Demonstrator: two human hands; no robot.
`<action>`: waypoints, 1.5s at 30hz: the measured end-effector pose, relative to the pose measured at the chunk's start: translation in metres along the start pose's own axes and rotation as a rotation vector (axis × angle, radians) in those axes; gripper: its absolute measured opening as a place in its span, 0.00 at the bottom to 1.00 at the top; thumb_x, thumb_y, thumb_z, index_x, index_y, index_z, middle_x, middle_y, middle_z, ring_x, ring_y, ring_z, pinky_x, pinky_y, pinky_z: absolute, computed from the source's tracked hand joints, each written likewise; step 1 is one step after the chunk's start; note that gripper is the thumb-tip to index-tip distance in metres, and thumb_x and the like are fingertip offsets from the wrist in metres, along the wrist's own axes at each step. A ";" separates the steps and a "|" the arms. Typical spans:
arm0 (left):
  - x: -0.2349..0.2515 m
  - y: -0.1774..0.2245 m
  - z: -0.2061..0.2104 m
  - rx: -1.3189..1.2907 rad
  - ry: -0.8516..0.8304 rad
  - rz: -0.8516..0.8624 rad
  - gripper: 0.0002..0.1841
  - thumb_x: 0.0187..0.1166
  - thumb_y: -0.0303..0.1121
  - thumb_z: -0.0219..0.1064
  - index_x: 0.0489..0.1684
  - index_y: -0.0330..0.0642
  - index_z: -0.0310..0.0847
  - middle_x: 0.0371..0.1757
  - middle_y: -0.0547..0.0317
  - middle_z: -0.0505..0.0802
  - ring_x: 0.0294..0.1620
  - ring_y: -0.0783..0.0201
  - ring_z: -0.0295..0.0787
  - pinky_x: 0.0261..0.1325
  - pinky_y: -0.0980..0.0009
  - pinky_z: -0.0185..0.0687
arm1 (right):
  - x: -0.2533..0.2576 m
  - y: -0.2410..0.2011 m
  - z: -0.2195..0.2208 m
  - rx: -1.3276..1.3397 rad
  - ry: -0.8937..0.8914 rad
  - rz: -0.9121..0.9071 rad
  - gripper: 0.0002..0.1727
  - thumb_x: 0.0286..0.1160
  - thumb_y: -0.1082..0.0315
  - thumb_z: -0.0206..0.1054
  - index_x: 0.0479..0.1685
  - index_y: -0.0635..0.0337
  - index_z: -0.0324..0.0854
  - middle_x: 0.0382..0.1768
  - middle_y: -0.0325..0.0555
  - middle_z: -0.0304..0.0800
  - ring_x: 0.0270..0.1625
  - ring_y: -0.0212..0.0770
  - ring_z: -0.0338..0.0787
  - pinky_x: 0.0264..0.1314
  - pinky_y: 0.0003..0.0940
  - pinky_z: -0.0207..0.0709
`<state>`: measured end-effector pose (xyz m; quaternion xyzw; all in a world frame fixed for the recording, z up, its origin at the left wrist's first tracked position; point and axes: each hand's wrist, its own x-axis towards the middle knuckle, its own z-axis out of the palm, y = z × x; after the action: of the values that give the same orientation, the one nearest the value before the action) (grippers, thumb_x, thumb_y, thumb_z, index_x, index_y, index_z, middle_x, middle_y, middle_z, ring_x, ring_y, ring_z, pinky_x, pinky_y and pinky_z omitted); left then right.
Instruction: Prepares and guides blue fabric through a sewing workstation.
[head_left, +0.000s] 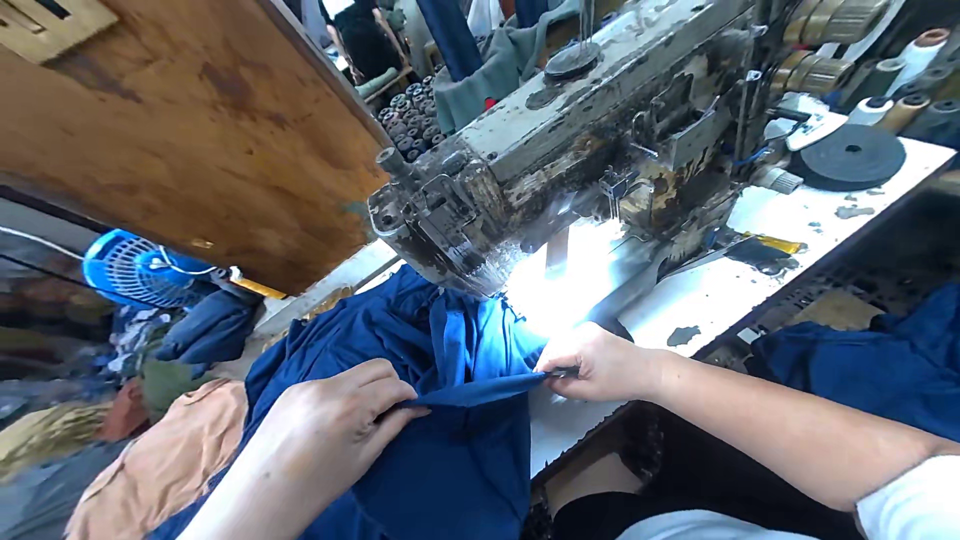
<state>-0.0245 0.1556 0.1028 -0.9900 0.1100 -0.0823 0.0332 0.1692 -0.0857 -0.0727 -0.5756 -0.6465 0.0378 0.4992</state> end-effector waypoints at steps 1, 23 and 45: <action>0.001 0.001 0.002 0.006 -0.003 0.001 0.19 0.82 0.50 0.60 0.31 0.50 0.92 0.33 0.63 0.92 0.34 0.67 0.89 0.32 0.66 0.81 | 0.000 0.000 0.000 -0.005 -0.002 -0.003 0.09 0.74 0.69 0.67 0.35 0.62 0.92 0.36 0.47 0.96 0.43 0.36 0.93 0.48 0.31 0.82; 0.033 0.022 0.019 0.026 0.058 0.085 0.16 0.85 0.43 0.60 0.35 0.47 0.91 0.33 0.57 0.90 0.31 0.60 0.90 0.27 0.61 0.83 | 0.008 -0.006 -0.010 0.121 -0.039 0.171 0.13 0.80 0.60 0.68 0.39 0.59 0.93 0.34 0.42 0.93 0.36 0.28 0.88 0.43 0.26 0.79; 0.055 0.025 0.034 0.171 0.087 0.099 0.11 0.79 0.29 0.61 0.35 0.42 0.91 0.35 0.50 0.91 0.30 0.49 0.91 0.25 0.50 0.84 | 0.001 -0.002 -0.005 0.128 0.029 0.129 0.12 0.78 0.61 0.70 0.35 0.60 0.93 0.31 0.41 0.93 0.36 0.28 0.87 0.49 0.29 0.78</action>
<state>0.0286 0.1212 0.0754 -0.9723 0.1528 -0.1327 0.1169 0.1716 -0.0886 -0.0683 -0.5836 -0.5971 0.1028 0.5406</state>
